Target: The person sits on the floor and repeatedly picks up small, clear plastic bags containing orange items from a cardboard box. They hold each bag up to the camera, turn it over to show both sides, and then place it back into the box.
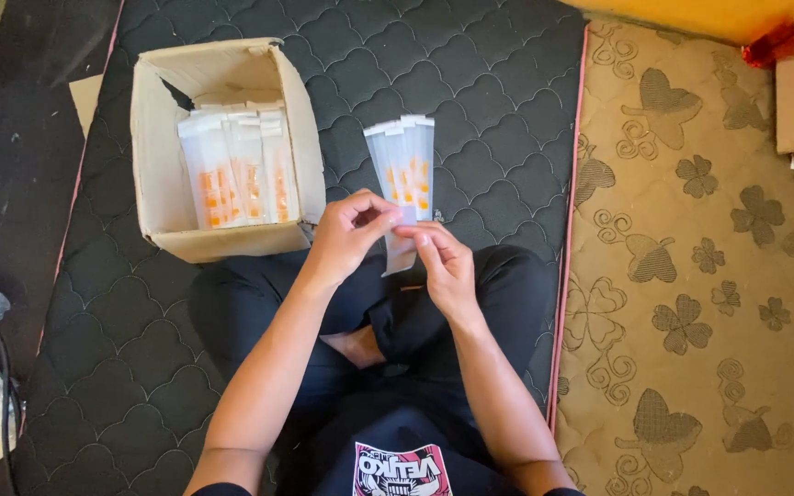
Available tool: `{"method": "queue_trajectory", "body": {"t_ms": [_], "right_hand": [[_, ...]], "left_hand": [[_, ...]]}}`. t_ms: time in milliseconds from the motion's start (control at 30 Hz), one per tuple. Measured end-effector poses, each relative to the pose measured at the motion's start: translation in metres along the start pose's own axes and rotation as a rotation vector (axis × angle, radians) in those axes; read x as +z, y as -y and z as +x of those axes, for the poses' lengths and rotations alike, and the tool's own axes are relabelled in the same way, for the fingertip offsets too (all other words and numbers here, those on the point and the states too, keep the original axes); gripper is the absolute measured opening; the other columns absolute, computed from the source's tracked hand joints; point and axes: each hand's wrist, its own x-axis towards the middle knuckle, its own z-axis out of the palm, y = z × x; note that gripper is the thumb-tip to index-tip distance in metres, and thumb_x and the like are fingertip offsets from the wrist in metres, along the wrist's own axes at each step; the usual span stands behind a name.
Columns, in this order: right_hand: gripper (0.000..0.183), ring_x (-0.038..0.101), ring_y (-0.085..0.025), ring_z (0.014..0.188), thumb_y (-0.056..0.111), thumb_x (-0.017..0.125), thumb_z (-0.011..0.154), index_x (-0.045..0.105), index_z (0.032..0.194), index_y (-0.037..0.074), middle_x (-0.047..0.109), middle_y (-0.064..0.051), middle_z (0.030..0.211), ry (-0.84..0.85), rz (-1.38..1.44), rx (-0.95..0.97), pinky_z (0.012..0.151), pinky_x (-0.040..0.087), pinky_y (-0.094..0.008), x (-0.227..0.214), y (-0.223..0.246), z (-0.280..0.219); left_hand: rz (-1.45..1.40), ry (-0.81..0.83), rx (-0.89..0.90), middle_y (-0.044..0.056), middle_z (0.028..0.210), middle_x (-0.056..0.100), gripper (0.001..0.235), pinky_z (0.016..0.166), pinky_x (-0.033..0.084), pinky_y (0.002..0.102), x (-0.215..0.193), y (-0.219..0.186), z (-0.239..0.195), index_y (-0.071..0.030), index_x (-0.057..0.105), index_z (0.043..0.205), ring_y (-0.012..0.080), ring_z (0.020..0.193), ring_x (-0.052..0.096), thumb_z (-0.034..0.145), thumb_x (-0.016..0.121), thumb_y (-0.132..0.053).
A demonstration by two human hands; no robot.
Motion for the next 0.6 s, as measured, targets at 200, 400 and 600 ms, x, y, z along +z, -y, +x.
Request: {"method": "queue_trajectory", "body": {"t_ms": [200, 400, 600], "right_hand": [[0.022, 0.065, -0.021, 0.101, 0.008, 0.058, 0.104, 0.078, 0.110, 0.001, 0.075, -0.016, 0.104, -0.006, 0.026, 0.082, 0.096, 0.048, -0.040, 0.000, -0.009, -0.013], [0.021, 0.064, -0.019, 0.099, 0.006, 0.058, 0.103, 0.078, 0.106, 0.000, 0.074, -0.013, 0.101, 0.011, 0.038, 0.158, 0.093, 0.049, -0.038, 0.001, -0.020, -0.037], [0.020, 0.067, -0.018, 0.099, 0.006, 0.061, 0.101, 0.080, 0.103, 0.002, 0.077, -0.012, 0.098, 0.028, 0.003, 0.252, 0.093, 0.050, -0.037, -0.006, -0.032, -0.075]], "left_hand": [[-0.043, -0.063, -0.019, 0.002, 0.071, 0.062, 0.007, 0.062, 0.048, 0.020, 0.006, 0.021, 0.020, -0.009, 0.079, 0.094, 0.0048, 0.065, 0.052, 0.087, 0.077, -0.011], [-0.069, -0.067, -0.061, 0.003, 0.064, 0.059, 0.007, 0.059, 0.045, 0.021, 0.004, 0.026, 0.039, -0.006, 0.079, 0.092, 0.0066, 0.060, 0.054, 0.088, 0.074, -0.009], [-0.077, -0.099, -0.089, 0.003, 0.059, 0.057, 0.008, 0.058, 0.043, 0.021, 0.001, 0.037, 0.047, -0.007, 0.078, 0.092, 0.0056, 0.059, 0.051, 0.088, 0.074, -0.012]]}}
